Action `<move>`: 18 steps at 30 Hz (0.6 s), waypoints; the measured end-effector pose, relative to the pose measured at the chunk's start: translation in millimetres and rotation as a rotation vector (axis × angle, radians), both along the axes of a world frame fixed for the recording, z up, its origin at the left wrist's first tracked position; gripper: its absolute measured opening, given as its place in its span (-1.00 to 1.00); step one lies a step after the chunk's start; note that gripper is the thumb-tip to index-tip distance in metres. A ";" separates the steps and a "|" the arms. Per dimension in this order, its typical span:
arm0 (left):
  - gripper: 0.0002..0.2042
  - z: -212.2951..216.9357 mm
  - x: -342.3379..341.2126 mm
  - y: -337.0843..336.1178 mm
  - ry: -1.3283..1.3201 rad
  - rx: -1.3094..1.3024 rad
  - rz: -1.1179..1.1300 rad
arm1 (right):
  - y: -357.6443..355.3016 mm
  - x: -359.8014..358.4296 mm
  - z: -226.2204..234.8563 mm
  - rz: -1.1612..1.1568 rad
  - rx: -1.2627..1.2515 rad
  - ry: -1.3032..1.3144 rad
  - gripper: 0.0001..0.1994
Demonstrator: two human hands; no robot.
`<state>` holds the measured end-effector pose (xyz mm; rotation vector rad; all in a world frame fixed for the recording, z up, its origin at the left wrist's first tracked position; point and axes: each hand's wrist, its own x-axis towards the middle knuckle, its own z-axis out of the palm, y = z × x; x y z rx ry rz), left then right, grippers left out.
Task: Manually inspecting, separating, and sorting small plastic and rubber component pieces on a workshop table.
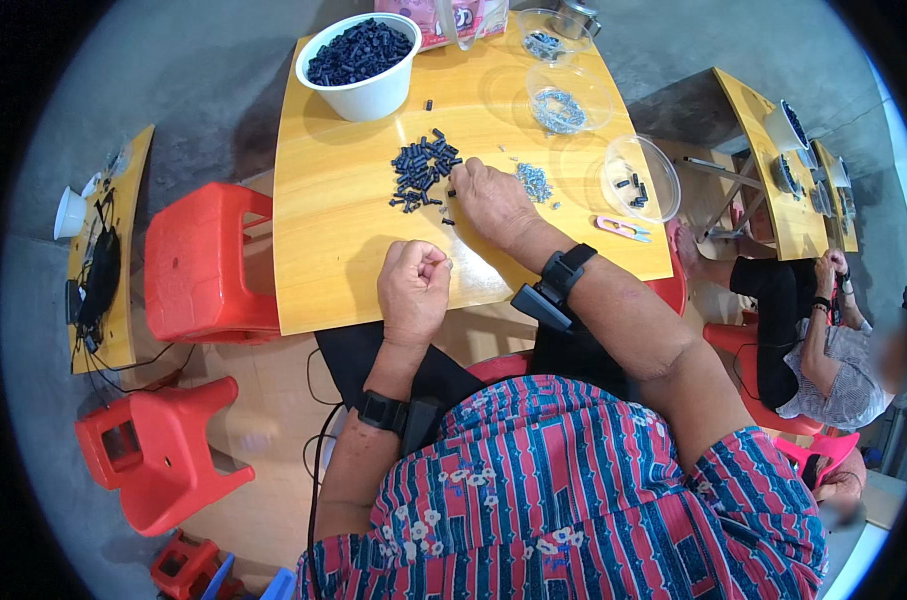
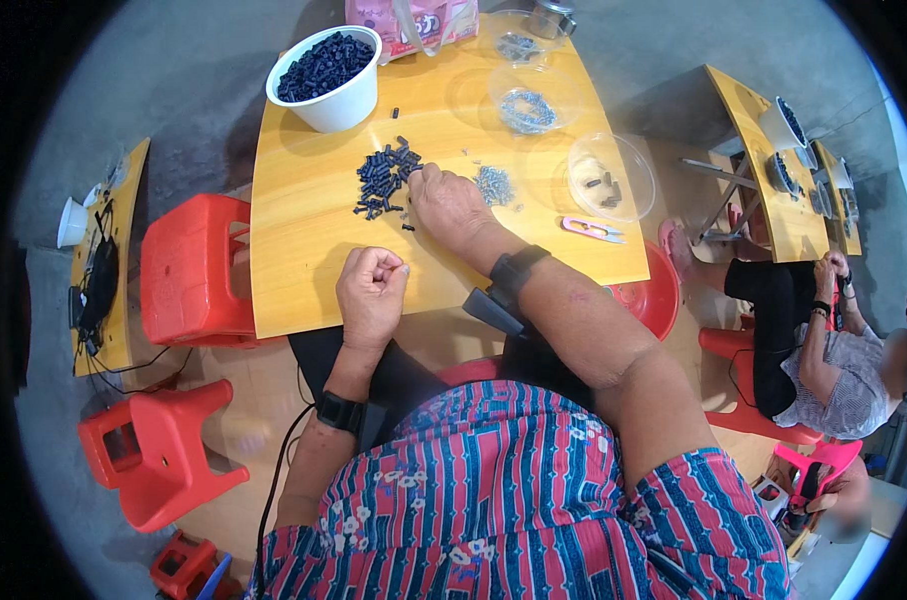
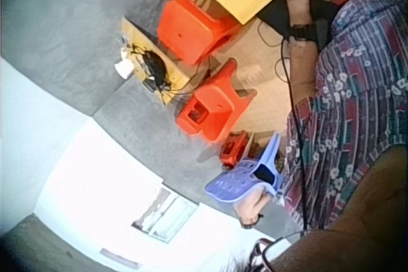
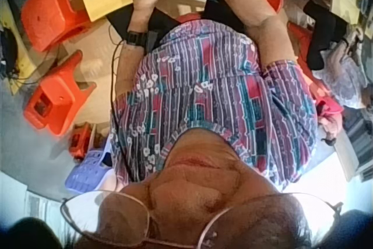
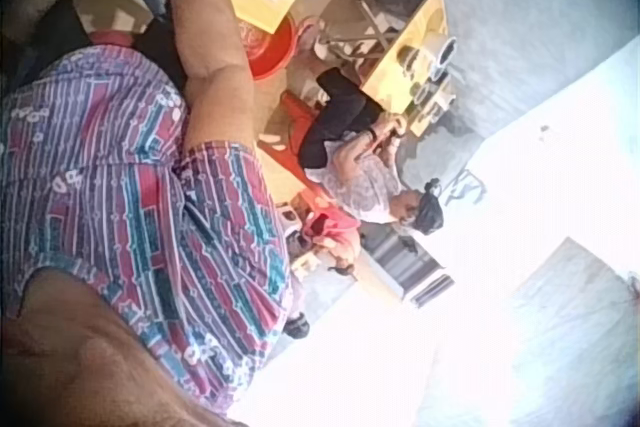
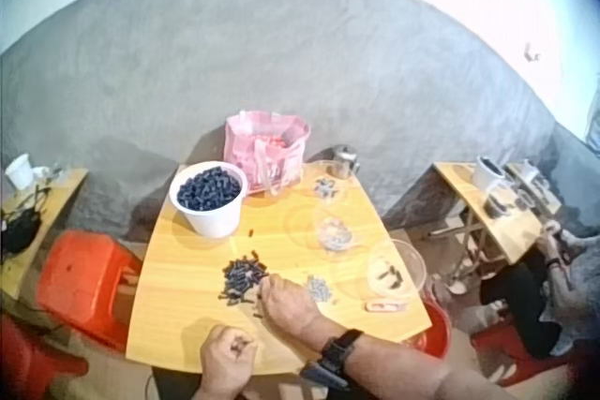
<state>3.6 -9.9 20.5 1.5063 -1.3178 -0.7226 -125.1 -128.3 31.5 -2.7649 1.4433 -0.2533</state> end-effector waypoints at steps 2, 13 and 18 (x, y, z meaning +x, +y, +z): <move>-0.88 -1.0 -0.3 0.2 0.021 0.020 0.011 | 7.0 -9.2 2.3 0.020 0.030 -0.204 -0.85; -0.94 -13.6 8.1 4.3 0.107 -0.077 -0.060 | 63.7 -46.1 36.2 0.031 0.940 -1.127 -0.88; -0.68 20.1 0.4 13.5 0.765 0.309 -0.281 | 73.2 -53.4 41.8 0.366 0.218 -0.550 -0.87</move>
